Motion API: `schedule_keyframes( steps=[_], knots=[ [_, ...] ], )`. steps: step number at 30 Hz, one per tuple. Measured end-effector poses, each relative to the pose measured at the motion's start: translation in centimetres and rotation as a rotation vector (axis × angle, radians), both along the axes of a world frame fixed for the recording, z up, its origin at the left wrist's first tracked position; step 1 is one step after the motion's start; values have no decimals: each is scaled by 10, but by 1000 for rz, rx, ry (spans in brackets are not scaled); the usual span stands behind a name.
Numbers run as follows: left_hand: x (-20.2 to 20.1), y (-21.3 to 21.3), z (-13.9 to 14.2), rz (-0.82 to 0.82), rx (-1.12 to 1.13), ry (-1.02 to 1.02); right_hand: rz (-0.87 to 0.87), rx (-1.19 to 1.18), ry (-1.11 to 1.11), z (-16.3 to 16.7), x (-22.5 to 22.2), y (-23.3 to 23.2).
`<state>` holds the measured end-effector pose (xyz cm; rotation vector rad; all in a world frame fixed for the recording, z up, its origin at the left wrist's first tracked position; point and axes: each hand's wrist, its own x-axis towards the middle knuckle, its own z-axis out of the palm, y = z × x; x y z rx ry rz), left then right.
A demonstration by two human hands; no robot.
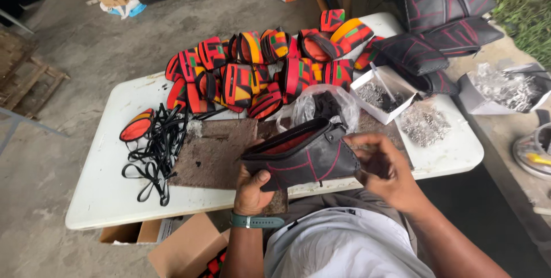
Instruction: The person attaches zipper pulls to small fabric pouches using pliers, opens and zips the pouches closed, and places the finished pouches on a stack at the side of the table. They work through the pouches one at a time, taking new ones from the pile on the table.
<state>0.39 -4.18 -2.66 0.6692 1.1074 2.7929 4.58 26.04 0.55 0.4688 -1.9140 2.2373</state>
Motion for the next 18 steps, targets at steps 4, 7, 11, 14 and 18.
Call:
schedule_keyframes(
  steps=[4, 7, 11, 14, 18],
  knots=[
    [3, -18, -11, -36, -105, 7, 251, -248, -221, -13, -7, -5],
    [5, -24, -16, -36, -172, 29, 176, -301, -253, -18, -16, -16],
    [6, -31, -20, 13, -275, 1, 125, -412, -207, -21, -21, -27],
    [6, -34, -22, 72, -384, -4, 142, -457, -167, -25, -21, -28],
    [8, -36, -21, 130, -374, 24, 211, -500, -156, -33, -22, -24]
  ],
)
